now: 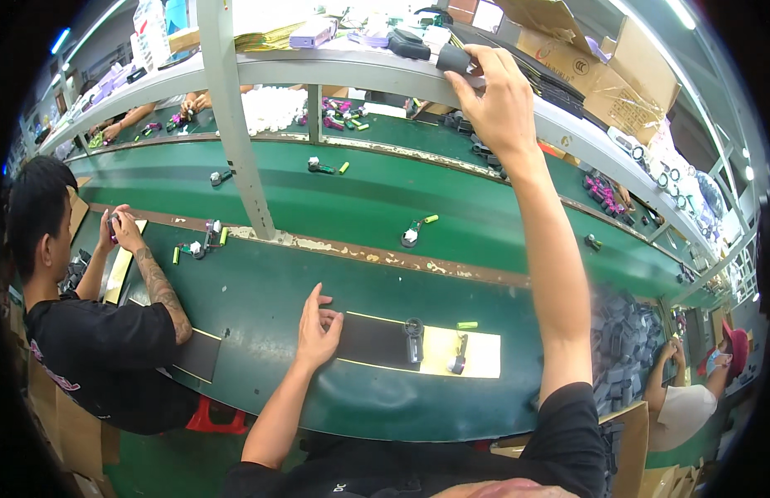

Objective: The person assembles handheld fans by inserting batteries, motor units, and circuit components into plastic casing halves, attaching foam pads, snapping the casing pieces together, and placing the assembled devices onto the conveyor belt.

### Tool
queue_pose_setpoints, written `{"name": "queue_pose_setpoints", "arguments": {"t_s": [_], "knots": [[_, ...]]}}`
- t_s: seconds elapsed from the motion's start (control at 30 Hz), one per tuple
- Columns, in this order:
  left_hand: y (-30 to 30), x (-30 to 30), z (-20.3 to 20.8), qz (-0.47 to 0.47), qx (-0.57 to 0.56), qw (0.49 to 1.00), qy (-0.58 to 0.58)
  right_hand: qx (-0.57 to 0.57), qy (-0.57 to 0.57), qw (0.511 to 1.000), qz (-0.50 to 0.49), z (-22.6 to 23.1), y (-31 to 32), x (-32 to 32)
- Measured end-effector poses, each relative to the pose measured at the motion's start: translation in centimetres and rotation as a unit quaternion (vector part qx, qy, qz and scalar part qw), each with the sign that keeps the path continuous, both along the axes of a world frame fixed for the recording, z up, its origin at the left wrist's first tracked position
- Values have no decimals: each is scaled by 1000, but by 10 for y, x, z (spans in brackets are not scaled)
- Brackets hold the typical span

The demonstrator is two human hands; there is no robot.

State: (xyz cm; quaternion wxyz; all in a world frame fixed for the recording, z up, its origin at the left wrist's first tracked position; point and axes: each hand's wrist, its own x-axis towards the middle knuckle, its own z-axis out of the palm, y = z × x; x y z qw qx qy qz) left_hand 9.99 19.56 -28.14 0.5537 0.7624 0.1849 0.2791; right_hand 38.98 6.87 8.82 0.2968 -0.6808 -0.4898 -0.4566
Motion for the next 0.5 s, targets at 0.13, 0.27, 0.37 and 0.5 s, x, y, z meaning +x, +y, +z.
{"name": "queue_pose_setpoints", "arguments": {"t_s": [0.13, 0.27, 0.37, 0.5], "knots": [[-2, 0, 0, 1, -10, 1000, 1, 7, -57, 998, -12, 6, 8, 14], [-1, -6, -3, 2, -16, 1000, -6, 29, -37, 998, -34, -1, 10, 0], [5, -11, -6, 2, -10, 1000, 8, 62, -23, 998, -14, -21, 0, -27], [1, -1, -8, -2, -2, 1000, -1, 29, -26, 999, -7, -59, -42, -61]]}}
